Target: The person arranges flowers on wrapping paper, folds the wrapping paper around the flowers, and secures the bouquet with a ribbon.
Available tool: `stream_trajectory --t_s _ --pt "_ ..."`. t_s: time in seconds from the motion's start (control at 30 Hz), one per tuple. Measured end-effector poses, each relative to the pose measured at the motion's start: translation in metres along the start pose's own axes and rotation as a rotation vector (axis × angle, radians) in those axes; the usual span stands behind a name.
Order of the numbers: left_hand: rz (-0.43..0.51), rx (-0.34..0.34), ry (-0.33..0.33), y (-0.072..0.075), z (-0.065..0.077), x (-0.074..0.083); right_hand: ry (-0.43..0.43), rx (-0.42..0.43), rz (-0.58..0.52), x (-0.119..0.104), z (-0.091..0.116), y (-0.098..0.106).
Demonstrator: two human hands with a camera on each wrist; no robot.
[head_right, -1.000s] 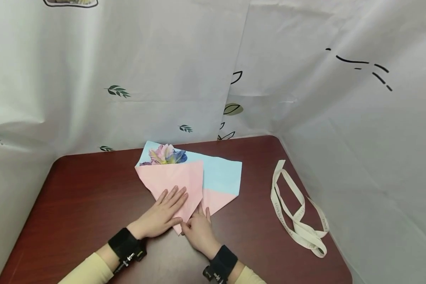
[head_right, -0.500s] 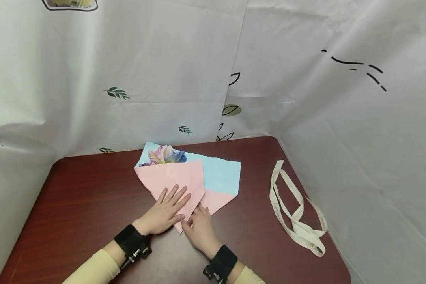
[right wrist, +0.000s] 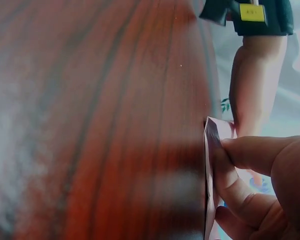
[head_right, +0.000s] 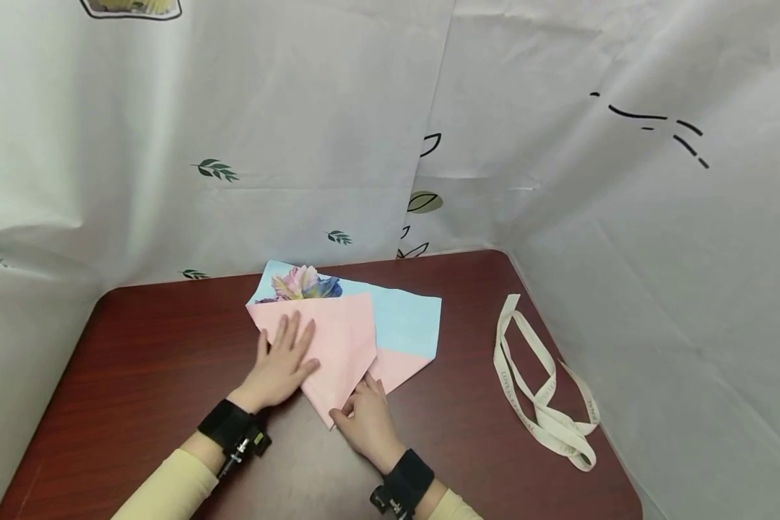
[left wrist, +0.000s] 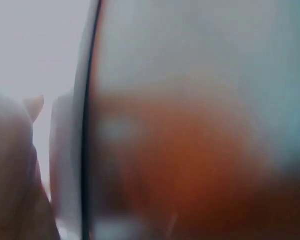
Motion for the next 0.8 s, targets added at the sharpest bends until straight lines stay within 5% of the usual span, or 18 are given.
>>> stream_trajectory --t_s 0.1,0.23,0.47,0.8 --pt "0.001 0.025 0.135 0.013 0.0 -0.019 -0.006 -0.021 0.001 0.0 0.0 -0.003" --pt "0.012 -0.047 0.209 0.015 0.007 -0.028 -0.008 -0.041 -0.005 0.0 -0.001 -0.004" --pt "0.012 -0.143 0.228 0.011 0.016 -0.025 -0.044 -0.026 -0.039 0.0 -0.003 -0.002" --pt "0.048 -0.187 0.23 0.008 0.023 -0.03 -0.093 0.032 0.0 0.002 -0.005 0.0"
Point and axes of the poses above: each hand's wrist, its own z-axis away from the middle knuckle, its own y-axis out of the back of the hand, x = y × z, the point moved 7 cm from there along -z, towards the middle knuckle, and after that the axes turned 15 degrees about z, right-handed, at the moved point
